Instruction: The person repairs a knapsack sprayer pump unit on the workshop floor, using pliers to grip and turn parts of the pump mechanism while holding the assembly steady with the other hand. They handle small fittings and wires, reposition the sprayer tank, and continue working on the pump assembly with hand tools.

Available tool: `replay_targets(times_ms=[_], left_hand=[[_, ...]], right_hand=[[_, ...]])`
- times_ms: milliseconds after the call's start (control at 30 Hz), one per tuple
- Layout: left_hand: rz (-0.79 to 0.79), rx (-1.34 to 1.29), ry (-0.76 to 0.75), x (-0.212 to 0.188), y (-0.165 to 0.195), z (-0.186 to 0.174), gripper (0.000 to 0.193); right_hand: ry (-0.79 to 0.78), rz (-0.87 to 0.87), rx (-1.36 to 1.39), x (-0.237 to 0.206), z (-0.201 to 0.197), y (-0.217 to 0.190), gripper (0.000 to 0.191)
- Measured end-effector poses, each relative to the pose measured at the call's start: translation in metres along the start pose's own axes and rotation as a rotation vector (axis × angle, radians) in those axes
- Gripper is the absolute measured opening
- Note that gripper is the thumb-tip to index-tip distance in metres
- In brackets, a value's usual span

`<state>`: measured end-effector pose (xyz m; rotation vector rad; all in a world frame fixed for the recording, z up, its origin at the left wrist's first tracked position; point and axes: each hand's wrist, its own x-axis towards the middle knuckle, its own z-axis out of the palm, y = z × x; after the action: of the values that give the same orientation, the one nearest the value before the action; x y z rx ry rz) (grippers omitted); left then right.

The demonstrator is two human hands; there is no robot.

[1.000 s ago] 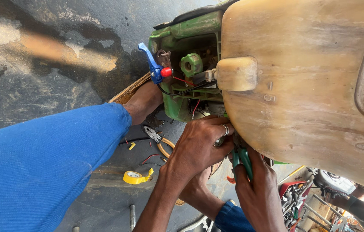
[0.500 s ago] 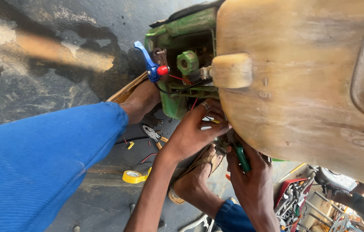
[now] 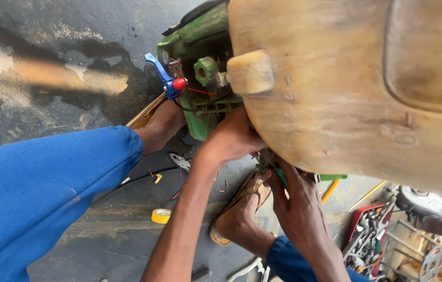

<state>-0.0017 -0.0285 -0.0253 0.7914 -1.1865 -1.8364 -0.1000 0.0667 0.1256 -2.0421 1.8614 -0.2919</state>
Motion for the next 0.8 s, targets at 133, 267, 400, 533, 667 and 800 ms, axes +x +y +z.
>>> replay_targets(times_ms=[133,267,400,533,667,800], left_hand=[[-0.164,-0.132,-0.061,-0.004,-0.002,-0.008,0.064],[0.013,-0.073,-0.144,-0.002,0.001,-0.014,0.073],[-0.317,-0.087,-0.097,-0.007,0.013,-0.012,0.065],[-0.363,-0.118,-0.193,-0.015,0.026,-0.019,0.046],[-0.211,-0.085,-0.218,-0.022,0.026,-0.02,0.037],[0.0,0.183,-0.207,-0.032,0.024,-0.022,0.021]], right_hand=[[-0.259,0.472,-0.09,-0.001,0.002,-0.005,0.047],[-0.172,0.099,0.03,-0.005,0.031,-0.037,0.058],[-0.362,0.421,0.082,-0.016,0.057,-0.043,0.043],[-0.522,0.566,0.207,-0.035,0.047,-0.006,0.029],[-0.62,0.59,1.166,-0.047,0.045,0.029,0.038],[-0.576,0.794,1.207,-0.069,0.056,0.035,0.06]])
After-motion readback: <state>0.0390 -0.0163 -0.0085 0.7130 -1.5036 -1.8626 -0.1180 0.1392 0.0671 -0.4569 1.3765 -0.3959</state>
